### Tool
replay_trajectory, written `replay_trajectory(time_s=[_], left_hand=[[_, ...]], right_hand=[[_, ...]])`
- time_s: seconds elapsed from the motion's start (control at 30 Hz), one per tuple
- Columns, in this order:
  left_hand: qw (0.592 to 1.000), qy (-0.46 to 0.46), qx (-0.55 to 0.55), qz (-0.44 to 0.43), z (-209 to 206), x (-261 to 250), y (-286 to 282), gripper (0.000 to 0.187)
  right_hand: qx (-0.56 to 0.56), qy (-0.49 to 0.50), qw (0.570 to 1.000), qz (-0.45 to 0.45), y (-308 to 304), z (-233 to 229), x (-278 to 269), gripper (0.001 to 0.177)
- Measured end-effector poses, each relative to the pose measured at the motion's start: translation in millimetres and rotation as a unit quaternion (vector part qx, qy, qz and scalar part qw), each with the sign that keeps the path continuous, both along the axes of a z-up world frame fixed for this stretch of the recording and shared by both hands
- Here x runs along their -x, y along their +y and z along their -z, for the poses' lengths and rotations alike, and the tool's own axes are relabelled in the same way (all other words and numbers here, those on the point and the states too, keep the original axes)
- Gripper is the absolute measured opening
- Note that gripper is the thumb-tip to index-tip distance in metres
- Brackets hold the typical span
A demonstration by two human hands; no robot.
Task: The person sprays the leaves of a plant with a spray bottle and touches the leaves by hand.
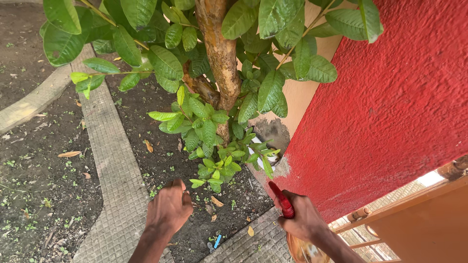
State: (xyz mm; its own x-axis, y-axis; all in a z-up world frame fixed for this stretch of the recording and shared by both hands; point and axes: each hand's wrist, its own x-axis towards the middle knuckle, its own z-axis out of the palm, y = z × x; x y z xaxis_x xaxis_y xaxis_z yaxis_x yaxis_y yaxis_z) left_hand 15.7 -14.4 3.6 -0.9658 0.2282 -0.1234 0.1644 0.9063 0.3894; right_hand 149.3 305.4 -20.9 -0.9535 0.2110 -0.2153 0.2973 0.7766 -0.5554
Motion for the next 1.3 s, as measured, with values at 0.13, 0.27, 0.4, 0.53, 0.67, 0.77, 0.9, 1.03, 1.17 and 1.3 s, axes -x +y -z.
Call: replay_trajectory(time_s=[0.13,0.27,0.4,0.53,0.67,0.77,0.9,1.03,1.17,1.3], left_hand=[[1.0,0.011,0.009,-0.004,-5.8,-1.7,-2.9,0.022],[1.0,0.001,-0.003,-0.004,-10.2,-11.2,-3.5,0.021],[1.0,-0.021,0.014,-0.004,-14.0,-22.2,-4.3,0.018],[1.0,-0.015,0.017,-0.011,-11.3,-30.5,-6.4,0.019],[1.0,0.004,-0.001,-0.021,-7.8,-33.7,-6.7,0.021],[1.0,0.004,0.007,-0.024,-7.0,-33.4,-5.9,0.022],[0.999,-0.005,0.005,-0.033,-7.8,-24.2,-3.0,0.022],[0.999,0.009,-0.034,-0.039,-0.9,-30.2,3.5,0.021],[0.998,-0.048,0.0,-0.041,-2.5,-32.6,0.8,0.02],[0.999,-0.011,-0.006,-0.035,-4.1,-17.5,-13.9,0.02]], right_hand=[[-0.003,0.034,0.999,0.007,2.4,-6.7,-1.2,0.029],[0.022,0.041,0.999,-0.013,-5.9,-4.4,-5.8,0.027],[0.037,0.013,0.999,0.011,-14.1,-1.9,-11.7,0.041],[0.194,0.041,0.974,0.107,-21.3,-6.8,-13.0,0.045],[0.274,0.051,0.953,0.12,-30.3,-26.0,-13.4,0.031],[0.257,0.077,0.955,0.123,-27.7,-35.6,-7.4,0.031],[0.211,0.1,0.961,0.147,-9.2,-35.9,-1.1,0.017],[0.239,0.131,0.951,0.145,5.5,-15.7,-2.1,0.014],[0.241,0.12,0.949,0.165,4.8,-7.5,3.7,0.024],[0.262,0.156,0.932,0.193,5.3,3.7,6.0,0.027]])
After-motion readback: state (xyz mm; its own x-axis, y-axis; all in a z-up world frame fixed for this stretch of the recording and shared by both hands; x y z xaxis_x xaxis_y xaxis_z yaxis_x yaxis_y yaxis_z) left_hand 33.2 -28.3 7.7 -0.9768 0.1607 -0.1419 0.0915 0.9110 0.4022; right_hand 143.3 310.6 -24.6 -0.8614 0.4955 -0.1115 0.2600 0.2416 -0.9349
